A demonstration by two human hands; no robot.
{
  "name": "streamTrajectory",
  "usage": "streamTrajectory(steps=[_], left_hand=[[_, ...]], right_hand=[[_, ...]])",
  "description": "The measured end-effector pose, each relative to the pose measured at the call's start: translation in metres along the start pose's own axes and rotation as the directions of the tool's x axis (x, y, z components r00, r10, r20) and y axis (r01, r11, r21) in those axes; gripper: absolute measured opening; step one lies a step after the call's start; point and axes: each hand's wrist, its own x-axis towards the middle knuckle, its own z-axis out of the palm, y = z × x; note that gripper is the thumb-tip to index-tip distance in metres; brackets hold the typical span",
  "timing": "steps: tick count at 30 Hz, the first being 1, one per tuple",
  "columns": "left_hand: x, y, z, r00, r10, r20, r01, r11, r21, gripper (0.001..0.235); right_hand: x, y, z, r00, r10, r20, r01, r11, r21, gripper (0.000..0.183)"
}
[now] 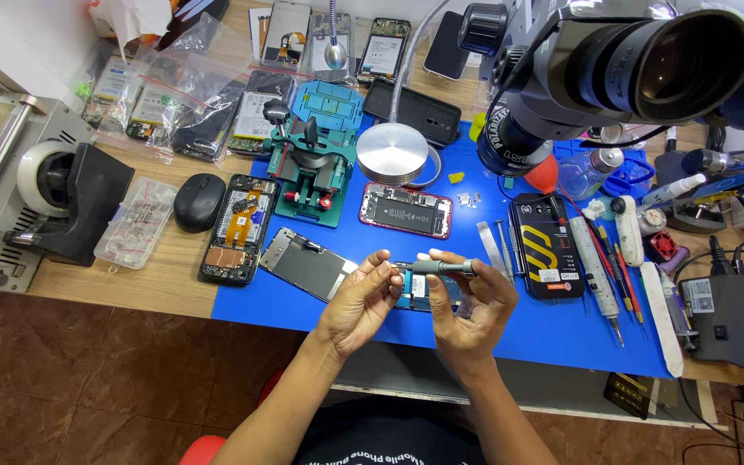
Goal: The person works on a disassembled smartphone on a blue mat, using a small screwdriver to remove screws and a metal spudger to pry and separate internal components. They handle the phone's battery, screen assembly, and circuit boards while organizing parts on the workbench.
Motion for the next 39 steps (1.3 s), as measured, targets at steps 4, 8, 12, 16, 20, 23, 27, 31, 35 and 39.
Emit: streamTrajectory(steps=[4, 8, 12, 16, 20, 23, 27, 31, 35, 39], left_hand=[[0.001, -0.002, -0.001, 1.0, 0.015, -0.007, -0.015, 1.0, -0.006, 0.023], [0.002, -0.002, -0.002, 0.999, 0.044, -0.02, -0.044, 0.999, 0.027, 0.024], [0.0, -0.001, -0.001, 0.997, 0.07, -0.02, -0.069, 0.995, 0.066, 0.027], [-0.001, 0.002, 0.006, 0.995, 0.095, -0.001, -0.094, 0.989, 0.113, 0.031], [-0.004, 0.005, 0.013, 0.986, 0.163, 0.019, -0.164, 0.966, 0.199, 0.039], [-0.008, 0.008, 0.019, 0.979, 0.196, 0.053, -0.203, 0.944, 0.259, 0.045], [-0.011, 0.012, 0.024, 0.955, 0.28, 0.095, -0.296, 0.892, 0.342, 0.041], [-0.017, 0.021, 0.017, 0.905, 0.402, 0.142, -0.408, 0.718, 0.564, 0.035], [-0.028, 0.022, 0.001, 0.724, 0.492, 0.483, -0.502, -0.105, 0.858, 0.014], [-0.032, 0.015, -0.015, 0.604, 0.335, 0.723, -0.516, -0.527, 0.675, 0.009]], right_hand=[[-0.005, 0.002, 0.001, 0.999, -0.048, 0.001, 0.048, 0.999, -0.024, 0.059], [-0.01, 0.008, 0.001, 0.996, -0.092, -0.001, 0.091, 0.994, -0.054, 0.06], [-0.011, 0.011, 0.0, 0.999, -0.01, -0.048, 0.008, 0.999, -0.041, 0.061], [-0.005, 0.009, 0.001, 0.995, 0.078, -0.069, -0.077, 0.997, 0.019, 0.061], [-0.006, 0.015, -0.001, 0.97, 0.228, -0.087, -0.217, 0.969, 0.116, 0.062], [-0.004, 0.02, -0.003, 0.947, 0.307, -0.092, -0.288, 0.942, 0.174, 0.063], [0.0, 0.019, -0.006, 0.942, 0.322, -0.097, -0.301, 0.936, 0.185, 0.061], [-0.001, 0.022, -0.019, 0.955, 0.287, -0.074, -0.278, 0.954, 0.109, 0.062], [-0.008, 0.021, -0.029, 0.987, 0.149, 0.061, -0.147, 0.988, -0.041, 0.056], [-0.019, 0.023, -0.033, 0.979, 0.127, 0.158, -0.108, 0.987, -0.121, 0.054]])
